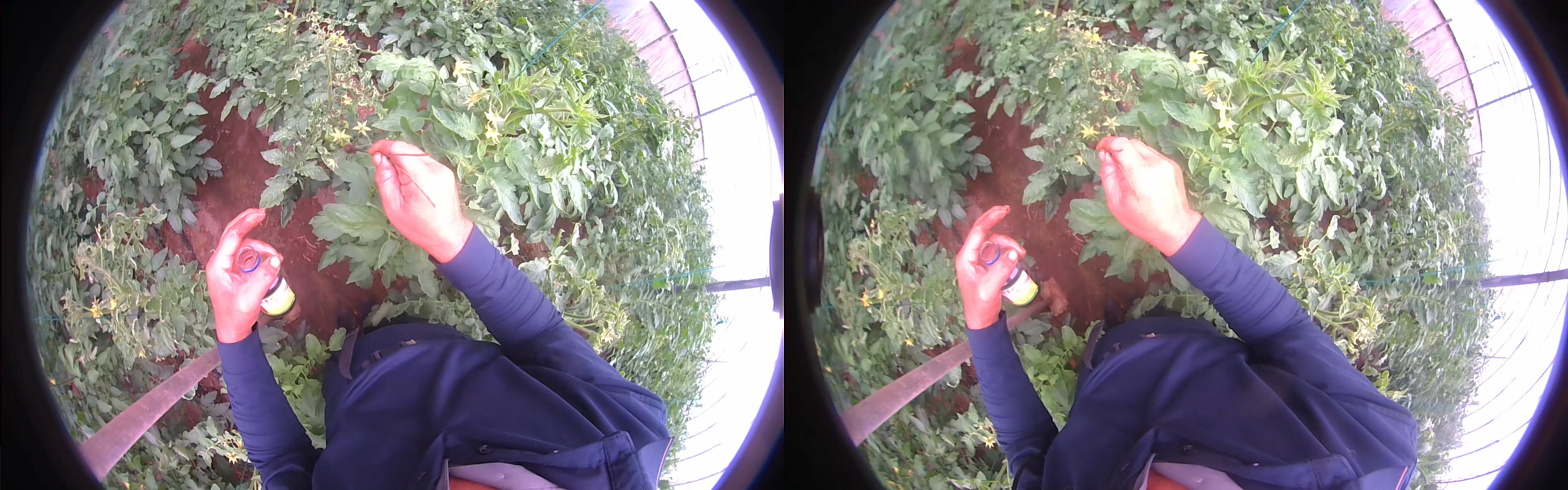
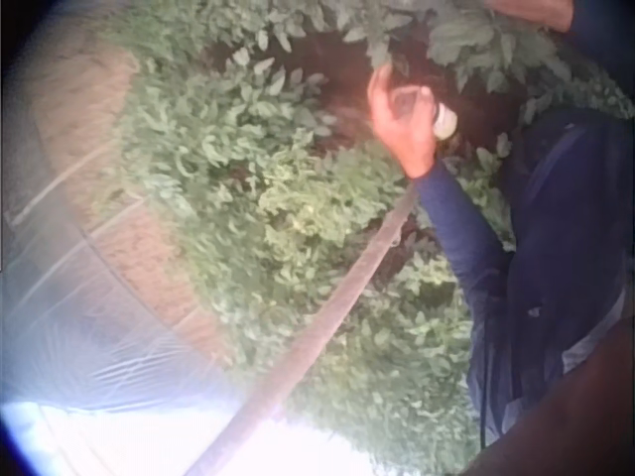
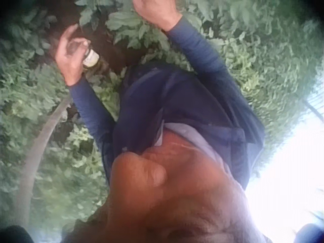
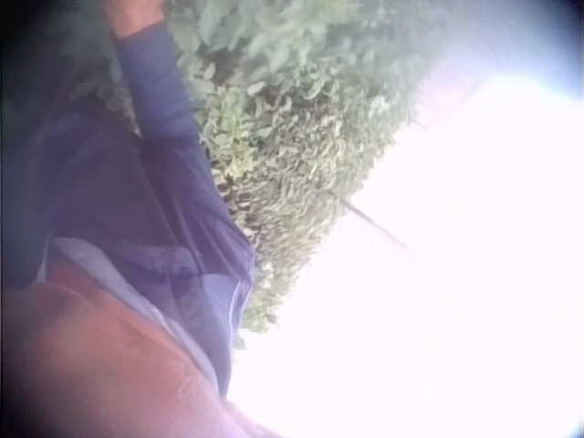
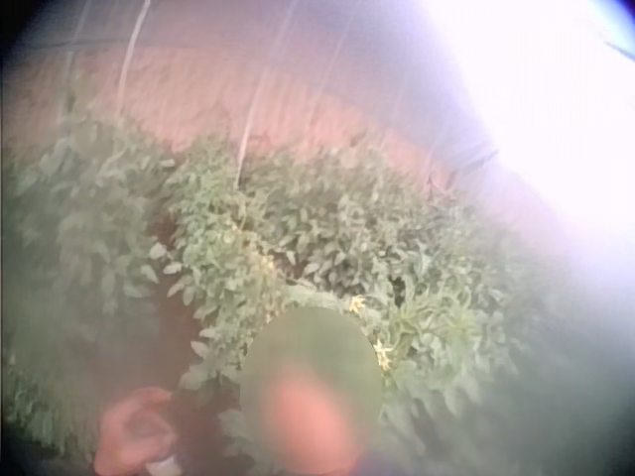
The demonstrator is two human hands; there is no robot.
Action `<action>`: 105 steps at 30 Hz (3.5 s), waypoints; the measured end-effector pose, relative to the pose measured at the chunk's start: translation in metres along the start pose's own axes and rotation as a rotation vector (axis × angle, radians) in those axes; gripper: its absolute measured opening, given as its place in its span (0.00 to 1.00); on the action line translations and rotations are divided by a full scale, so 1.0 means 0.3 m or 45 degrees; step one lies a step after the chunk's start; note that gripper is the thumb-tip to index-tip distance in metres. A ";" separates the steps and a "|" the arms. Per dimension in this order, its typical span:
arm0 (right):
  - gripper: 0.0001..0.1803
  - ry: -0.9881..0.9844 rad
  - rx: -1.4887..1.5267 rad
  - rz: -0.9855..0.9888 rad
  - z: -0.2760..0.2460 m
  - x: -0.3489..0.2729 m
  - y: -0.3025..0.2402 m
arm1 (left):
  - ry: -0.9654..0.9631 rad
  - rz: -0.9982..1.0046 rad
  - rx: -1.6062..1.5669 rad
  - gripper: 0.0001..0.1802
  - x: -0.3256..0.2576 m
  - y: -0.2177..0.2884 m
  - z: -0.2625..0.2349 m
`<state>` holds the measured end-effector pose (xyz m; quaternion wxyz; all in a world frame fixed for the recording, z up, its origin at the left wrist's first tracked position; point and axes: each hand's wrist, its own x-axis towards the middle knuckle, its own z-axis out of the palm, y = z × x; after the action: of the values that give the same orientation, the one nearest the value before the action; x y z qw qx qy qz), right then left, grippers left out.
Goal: The person manually pollinates tomato flowers in a greenhouse using a small brush and a container. They move along rows of tomato plants, dipping the brush into the container and applying it to individual yellow flowers.
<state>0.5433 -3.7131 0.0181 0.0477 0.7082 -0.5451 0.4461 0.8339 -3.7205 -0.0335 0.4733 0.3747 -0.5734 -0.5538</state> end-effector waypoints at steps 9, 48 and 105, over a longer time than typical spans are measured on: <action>0.06 0.436 0.073 0.062 0.142 0.225 0.143 | -0.010 -0.005 0.089 0.35 0.001 -0.029 -0.100; 0.09 0.142 0.129 0.291 0.457 0.744 0.392 | -0.055 -0.048 0.095 0.36 0.918 -0.080 -0.336; 0.08 0.474 0.152 0.220 1.772 2.137 1.039 | -0.087 -0.165 0.097 0.36 2.309 -0.225 -1.023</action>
<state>0.6025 -4.6003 0.0083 0.0671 0.5658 -0.5582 0.6032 0.9337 -4.4745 -0.0305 0.4020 0.4099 -0.5844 -0.5735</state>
